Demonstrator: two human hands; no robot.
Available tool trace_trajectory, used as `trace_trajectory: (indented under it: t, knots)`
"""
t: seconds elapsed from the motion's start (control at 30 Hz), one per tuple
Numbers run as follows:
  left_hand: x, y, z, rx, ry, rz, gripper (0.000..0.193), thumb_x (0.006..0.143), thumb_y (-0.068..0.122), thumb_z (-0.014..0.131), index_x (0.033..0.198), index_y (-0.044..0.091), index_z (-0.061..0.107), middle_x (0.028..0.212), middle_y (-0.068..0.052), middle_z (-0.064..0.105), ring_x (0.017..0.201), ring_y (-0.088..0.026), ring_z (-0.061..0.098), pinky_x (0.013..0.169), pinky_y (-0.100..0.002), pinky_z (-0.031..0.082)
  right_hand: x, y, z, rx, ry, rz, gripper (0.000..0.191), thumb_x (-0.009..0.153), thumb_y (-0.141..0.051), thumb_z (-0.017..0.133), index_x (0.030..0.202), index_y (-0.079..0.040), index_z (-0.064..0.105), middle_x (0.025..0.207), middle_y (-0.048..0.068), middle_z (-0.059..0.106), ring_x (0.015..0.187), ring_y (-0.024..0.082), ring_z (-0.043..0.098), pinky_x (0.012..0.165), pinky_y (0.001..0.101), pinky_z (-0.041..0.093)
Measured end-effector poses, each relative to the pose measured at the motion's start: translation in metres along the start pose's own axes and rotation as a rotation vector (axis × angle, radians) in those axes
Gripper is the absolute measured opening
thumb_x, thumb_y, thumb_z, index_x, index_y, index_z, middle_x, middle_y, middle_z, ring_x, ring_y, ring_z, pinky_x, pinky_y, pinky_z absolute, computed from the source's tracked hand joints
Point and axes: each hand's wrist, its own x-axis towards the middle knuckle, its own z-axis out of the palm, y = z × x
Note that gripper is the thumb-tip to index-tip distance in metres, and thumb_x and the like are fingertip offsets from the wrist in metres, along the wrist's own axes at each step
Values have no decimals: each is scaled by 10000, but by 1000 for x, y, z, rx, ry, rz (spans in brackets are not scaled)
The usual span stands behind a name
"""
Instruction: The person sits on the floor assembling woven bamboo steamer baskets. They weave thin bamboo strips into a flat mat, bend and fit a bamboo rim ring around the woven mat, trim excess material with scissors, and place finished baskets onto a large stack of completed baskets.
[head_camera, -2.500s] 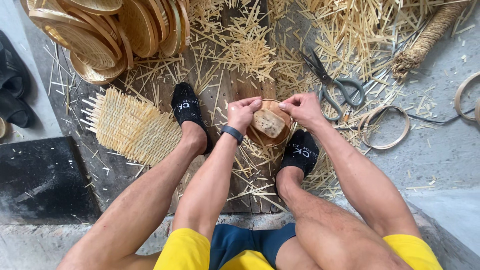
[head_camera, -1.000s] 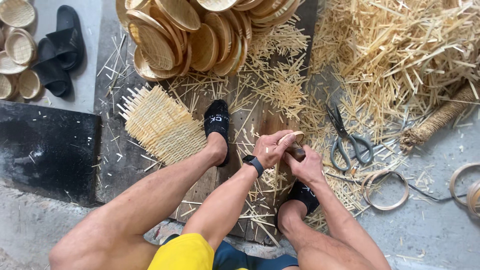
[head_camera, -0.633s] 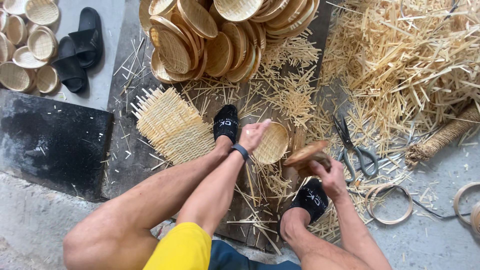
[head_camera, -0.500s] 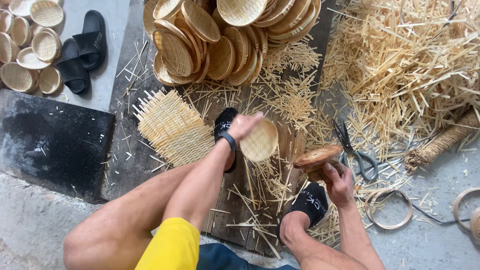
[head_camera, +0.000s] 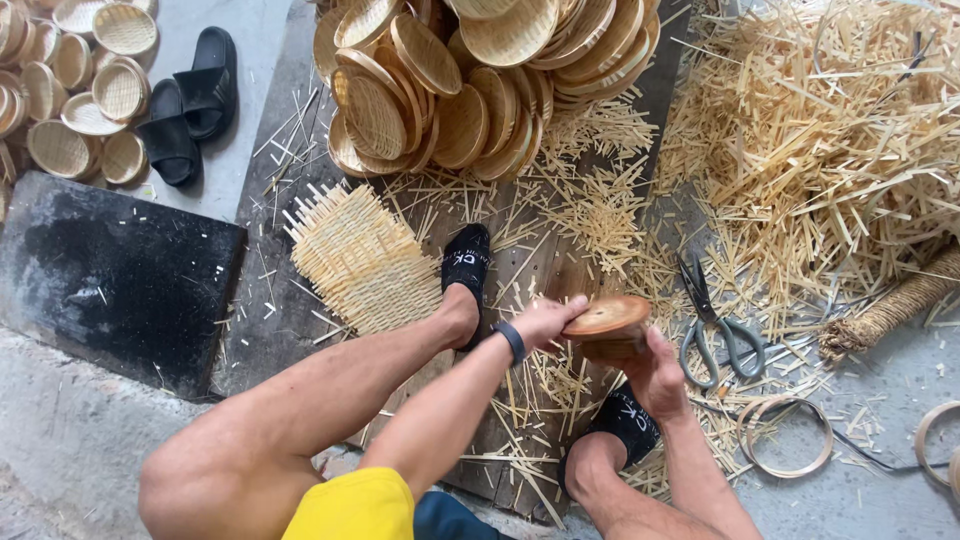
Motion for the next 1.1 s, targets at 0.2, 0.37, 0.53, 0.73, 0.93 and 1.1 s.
trace_trajectory:
  t: [0.2,0.37,0.53,0.73,0.93,1.1]
  knots:
    - [9,-10,-22,204,116,565,362,853,257,801,1134,31,765,989,-111,791,844,-194,759,738,-314,624,22,22,-2,-432,295,95,353,990,-242,665,1241,2,715,1113,130,691,951,206,644,830,337,539]
    - [0,23,-126,881,602,776,616,893,-175,461,1404,141,600,1350,-106,651,1217,-234,638,1056,-349,567,32,51,10,130,302,123,339,980,-55,693,1310,5,644,1215,99,674,1010,167,670,848,309,585]
    - [-20,2,-194,1329,495,-70,1065,829,69,679,1590,56,-66,1629,-309,-15,1526,-449,23,1206,-662,150,30,55,19,138,246,139,424,952,-72,662,1354,0,548,1209,102,686,1044,213,708,850,387,628]
    - [3,-42,-190,1405,641,-110,1082,917,220,643,1577,26,-192,1602,-374,-178,1481,-563,-80,1130,-769,149,31,51,18,100,262,199,429,952,-88,679,1357,-5,564,1152,107,691,946,217,707,784,374,629]
    - [-15,-22,-203,1300,572,-115,1254,787,292,786,1575,-51,-128,1617,-403,-110,1531,-543,-20,1204,-675,137,32,54,15,76,272,198,407,947,-103,697,1324,3,582,1099,92,709,900,203,724,735,355,627]
    - [-30,2,-219,1012,681,-79,1280,641,154,875,1657,111,98,1626,-241,278,1426,-383,436,1206,-622,353,29,56,11,32,286,200,366,947,-120,716,1283,-7,626,1034,76,717,824,180,718,694,335,619]
